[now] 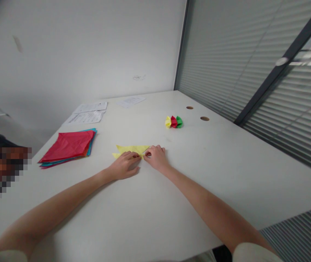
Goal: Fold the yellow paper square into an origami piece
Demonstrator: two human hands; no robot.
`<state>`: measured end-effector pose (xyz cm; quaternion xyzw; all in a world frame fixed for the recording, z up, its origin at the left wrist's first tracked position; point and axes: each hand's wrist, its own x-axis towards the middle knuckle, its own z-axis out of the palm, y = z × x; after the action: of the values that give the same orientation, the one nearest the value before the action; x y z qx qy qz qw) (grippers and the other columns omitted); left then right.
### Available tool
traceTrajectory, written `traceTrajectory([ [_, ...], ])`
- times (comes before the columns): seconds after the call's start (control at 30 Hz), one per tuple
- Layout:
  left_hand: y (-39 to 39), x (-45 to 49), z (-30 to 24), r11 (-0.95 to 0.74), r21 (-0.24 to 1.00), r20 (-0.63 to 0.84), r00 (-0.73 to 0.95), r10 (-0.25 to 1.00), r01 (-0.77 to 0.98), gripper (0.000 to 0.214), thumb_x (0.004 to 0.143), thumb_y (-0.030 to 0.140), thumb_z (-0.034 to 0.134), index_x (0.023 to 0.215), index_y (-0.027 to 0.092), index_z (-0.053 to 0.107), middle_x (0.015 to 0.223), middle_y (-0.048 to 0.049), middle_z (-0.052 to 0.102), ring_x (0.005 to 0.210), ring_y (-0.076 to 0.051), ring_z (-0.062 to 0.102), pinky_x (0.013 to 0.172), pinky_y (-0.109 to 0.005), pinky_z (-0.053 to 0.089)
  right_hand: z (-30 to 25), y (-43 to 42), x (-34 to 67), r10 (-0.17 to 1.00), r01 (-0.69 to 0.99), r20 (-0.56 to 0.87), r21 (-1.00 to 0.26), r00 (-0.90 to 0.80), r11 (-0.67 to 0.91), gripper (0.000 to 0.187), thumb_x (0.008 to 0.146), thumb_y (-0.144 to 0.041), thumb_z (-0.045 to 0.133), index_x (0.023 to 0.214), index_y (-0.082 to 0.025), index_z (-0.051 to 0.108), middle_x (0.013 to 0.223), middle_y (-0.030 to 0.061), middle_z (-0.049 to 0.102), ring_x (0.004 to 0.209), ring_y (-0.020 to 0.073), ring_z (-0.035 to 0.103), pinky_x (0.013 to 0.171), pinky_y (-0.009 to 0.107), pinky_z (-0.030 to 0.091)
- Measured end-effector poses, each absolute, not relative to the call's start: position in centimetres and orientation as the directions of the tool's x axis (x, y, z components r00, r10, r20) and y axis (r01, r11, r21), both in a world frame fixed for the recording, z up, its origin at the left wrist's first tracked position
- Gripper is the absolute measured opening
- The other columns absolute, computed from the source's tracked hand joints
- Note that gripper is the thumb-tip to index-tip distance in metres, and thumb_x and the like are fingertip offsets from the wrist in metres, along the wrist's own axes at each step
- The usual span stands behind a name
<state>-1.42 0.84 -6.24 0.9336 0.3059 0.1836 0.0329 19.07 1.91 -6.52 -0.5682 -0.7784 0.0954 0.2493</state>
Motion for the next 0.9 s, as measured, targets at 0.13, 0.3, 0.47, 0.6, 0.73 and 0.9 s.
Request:
traceTrajectory([
  [0.13,0.8,-1.4,-6.3,-0.812,0.171,0.323,0.747,0.582,0.558,0.032,0.085,0.033,0.055,0.111,0.016,0.062,0.113,-0.0123,0.06,0.101,-0.024,0.056,0.092,-0.04,0.046,-6.8,1.8,18.8,0.947,0.856,0.259,-0.428,-0.19,0.289,0.009,0.08,-0.027,0.067,0.074,-0.021,0.068,0.086,0.0035,0.069,0.089,0.0224,0.055,0.078,0.036,0.032],
  [0.3,1.1,-1.2,-6.3,-0.804,0.241,0.343,0.727,0.595,0.544,0.03,0.083,0.031,0.058,0.11,0.017,0.064,0.109,-0.012,0.062,0.101,-0.024,0.058,0.092,-0.039,0.048,-7.3,2.4,18.8,0.934,0.824,0.284,-0.459,-0.217,0.331,0.01,0.083,-0.026,0.065,0.075,-0.019,0.067,0.085,0.0046,0.069,0.086,0.0204,0.057,0.079,0.035,0.037],
  [0.47,3.0,-1.4,-6.1,-0.65,0.466,0.339,0.557,0.758,0.6,0.031,0.085,0.022,0.058,0.115,0.019,0.063,0.109,-0.0084,0.064,0.08,-0.014,0.064,0.075,-0.026,0.051,-7.4,3.2,18.6,0.918,0.666,0.282,-0.631,-0.281,0.398,0.007,0.083,-0.019,0.065,0.077,-0.019,0.067,0.08,0.0027,0.07,0.076,0.016,0.062,0.076,0.03,0.044],
  [0.6,4.4,-1.7,-5.9,-0.592,0.443,0.222,0.557,0.8,0.674,0.02,0.084,0.023,0.058,0.1,0.02,0.07,0.087,-0.0031,0.069,0.067,-0.012,0.06,0.067,-0.024,0.047,-7.4,3.3,18.1,0.918,0.556,0.251,-0.736,-0.306,0.386,0.003,0.081,-0.019,0.067,0.078,-0.019,0.068,0.077,0.0013,0.071,0.07,0.0142,0.064,0.073,0.028,0.047],
  [0.73,4.7,-1.9,-6.2,-0.612,0.425,0.195,0.593,0.781,0.666,0.02,0.086,0.027,0.055,0.092,0.021,0.073,0.08,-0.003,0.067,0.065,-0.011,0.058,0.064,-0.022,0.043,-7.2,2.9,17.7,0.909,0.523,0.223,-0.758,-0.353,0.389,0.003,0.081,-0.02,0.068,0.078,-0.019,0.069,0.075,0.0014,0.071,0.07,0.0137,0.065,0.074,0.027,0.048],
  [0.9,4.6,-1.8,-6.4,-0.652,0.424,0.225,0.625,0.748,0.628,0.019,0.088,0.026,0.053,0.088,0.018,0.071,0.079,-0.0027,0.063,0.066,-0.012,0.056,0.063,-0.023,0.043,-6.7,2.4,17.7,0.903,0.666,0.249,-0.612,-0.35,0.426,0.007,0.083,-0.023,0.066,0.079,-0.019,0.07,0.079,0.0026,0.071,0.079,0.017,0.062,0.081,0.034,0.043],
])
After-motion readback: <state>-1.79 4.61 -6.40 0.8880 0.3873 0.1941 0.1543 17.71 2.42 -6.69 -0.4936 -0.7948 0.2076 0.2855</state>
